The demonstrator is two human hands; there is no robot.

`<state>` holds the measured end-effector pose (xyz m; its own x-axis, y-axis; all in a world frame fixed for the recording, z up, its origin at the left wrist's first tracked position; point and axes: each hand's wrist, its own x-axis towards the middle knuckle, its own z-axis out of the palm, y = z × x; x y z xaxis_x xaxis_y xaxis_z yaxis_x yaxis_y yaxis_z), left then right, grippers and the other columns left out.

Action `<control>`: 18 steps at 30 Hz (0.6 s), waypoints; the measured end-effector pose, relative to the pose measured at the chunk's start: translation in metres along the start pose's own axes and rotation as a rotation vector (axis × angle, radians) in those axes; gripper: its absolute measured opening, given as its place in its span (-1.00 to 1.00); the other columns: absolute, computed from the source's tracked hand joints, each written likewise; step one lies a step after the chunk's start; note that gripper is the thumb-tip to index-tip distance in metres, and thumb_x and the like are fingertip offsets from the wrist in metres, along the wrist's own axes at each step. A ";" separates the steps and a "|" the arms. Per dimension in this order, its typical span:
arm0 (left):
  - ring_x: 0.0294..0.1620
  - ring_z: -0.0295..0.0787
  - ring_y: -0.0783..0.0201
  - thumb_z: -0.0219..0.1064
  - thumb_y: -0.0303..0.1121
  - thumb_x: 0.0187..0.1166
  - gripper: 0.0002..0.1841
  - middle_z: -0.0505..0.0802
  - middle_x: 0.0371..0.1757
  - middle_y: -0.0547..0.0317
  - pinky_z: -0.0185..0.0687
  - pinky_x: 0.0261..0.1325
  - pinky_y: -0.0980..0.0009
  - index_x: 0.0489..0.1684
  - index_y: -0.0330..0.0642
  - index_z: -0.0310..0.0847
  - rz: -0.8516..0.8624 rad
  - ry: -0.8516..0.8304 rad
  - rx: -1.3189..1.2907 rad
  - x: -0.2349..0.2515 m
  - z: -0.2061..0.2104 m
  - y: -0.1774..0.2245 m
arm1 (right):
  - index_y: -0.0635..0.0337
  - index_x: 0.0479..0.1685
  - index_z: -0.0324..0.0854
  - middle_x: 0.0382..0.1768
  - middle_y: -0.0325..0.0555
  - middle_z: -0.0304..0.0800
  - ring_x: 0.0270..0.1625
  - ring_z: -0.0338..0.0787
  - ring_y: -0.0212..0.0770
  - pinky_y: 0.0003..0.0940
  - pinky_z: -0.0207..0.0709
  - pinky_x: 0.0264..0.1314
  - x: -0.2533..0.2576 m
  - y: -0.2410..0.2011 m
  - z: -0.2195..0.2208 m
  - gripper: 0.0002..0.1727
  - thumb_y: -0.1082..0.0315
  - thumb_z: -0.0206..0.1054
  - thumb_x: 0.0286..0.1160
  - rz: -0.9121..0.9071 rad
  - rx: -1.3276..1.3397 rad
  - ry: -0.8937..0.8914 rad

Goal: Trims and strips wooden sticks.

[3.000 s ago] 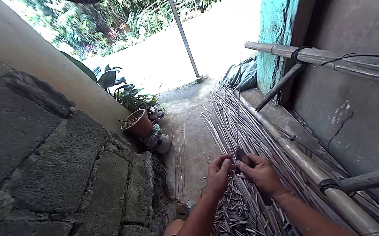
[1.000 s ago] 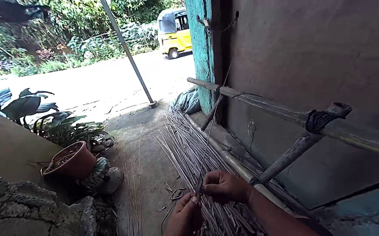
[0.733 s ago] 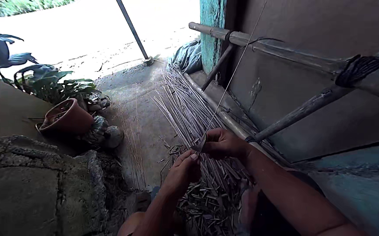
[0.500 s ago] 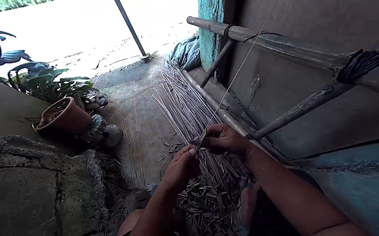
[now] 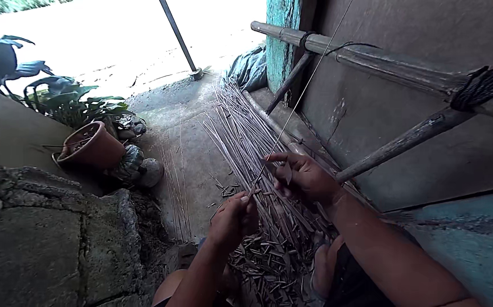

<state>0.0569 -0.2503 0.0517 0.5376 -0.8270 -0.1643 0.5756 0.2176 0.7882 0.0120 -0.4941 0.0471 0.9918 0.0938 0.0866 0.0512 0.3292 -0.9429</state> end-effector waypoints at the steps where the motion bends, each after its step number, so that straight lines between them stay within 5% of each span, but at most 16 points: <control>1: -0.76 0.31 0.54 0.10 -0.13 0.73 -0.64 0.45 -0.70 0.46 0.21 -0.67 0.61 -0.59 0.07 0.51 -0.027 -0.014 -0.055 0.001 0.002 -0.001 | 0.14 0.50 0.54 -0.39 -0.18 0.82 -0.59 0.67 -0.44 -0.55 0.60 -0.56 -0.001 0.005 0.008 -0.60 0.32 0.20 0.74 0.020 0.032 -0.076; 5: -0.77 0.35 0.51 -0.07 -0.13 0.78 -0.57 0.47 -0.72 0.43 0.27 -0.68 0.59 -0.59 0.04 0.51 -0.088 0.004 -0.158 0.006 0.006 -0.009 | 0.22 0.34 0.64 -0.37 -0.19 0.80 -0.56 0.67 -0.43 -0.54 0.59 -0.55 -0.001 0.019 0.020 -0.69 0.33 0.19 0.76 0.041 0.120 -0.162; 9: -0.54 0.54 0.44 -0.02 -0.22 0.86 -0.72 0.67 -0.43 0.26 0.54 -0.42 0.50 -0.03 -0.16 0.58 0.111 0.096 0.114 0.011 0.005 -0.015 | 0.23 0.28 0.67 -0.35 -0.18 0.82 -0.53 0.70 -0.42 -0.56 0.58 -0.56 -0.002 0.018 0.020 -0.72 0.34 0.23 0.76 0.082 0.099 -0.138; 18: -0.70 0.44 0.50 0.06 -0.20 0.84 -0.71 0.52 -0.64 0.39 0.42 -0.59 0.58 -0.24 -0.11 0.59 -0.055 -0.011 -0.257 0.006 0.012 -0.010 | 0.20 0.31 0.70 -0.41 -0.17 0.82 -0.63 0.65 -0.47 -0.60 0.54 -0.63 -0.001 0.011 0.010 -0.69 0.34 0.24 0.73 0.198 0.135 -0.296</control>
<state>0.0470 -0.2636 0.0499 0.4952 -0.8465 -0.1957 0.7426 0.2954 0.6011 0.0105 -0.4813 0.0394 0.9031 0.4291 0.0152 -0.1734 0.3968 -0.9014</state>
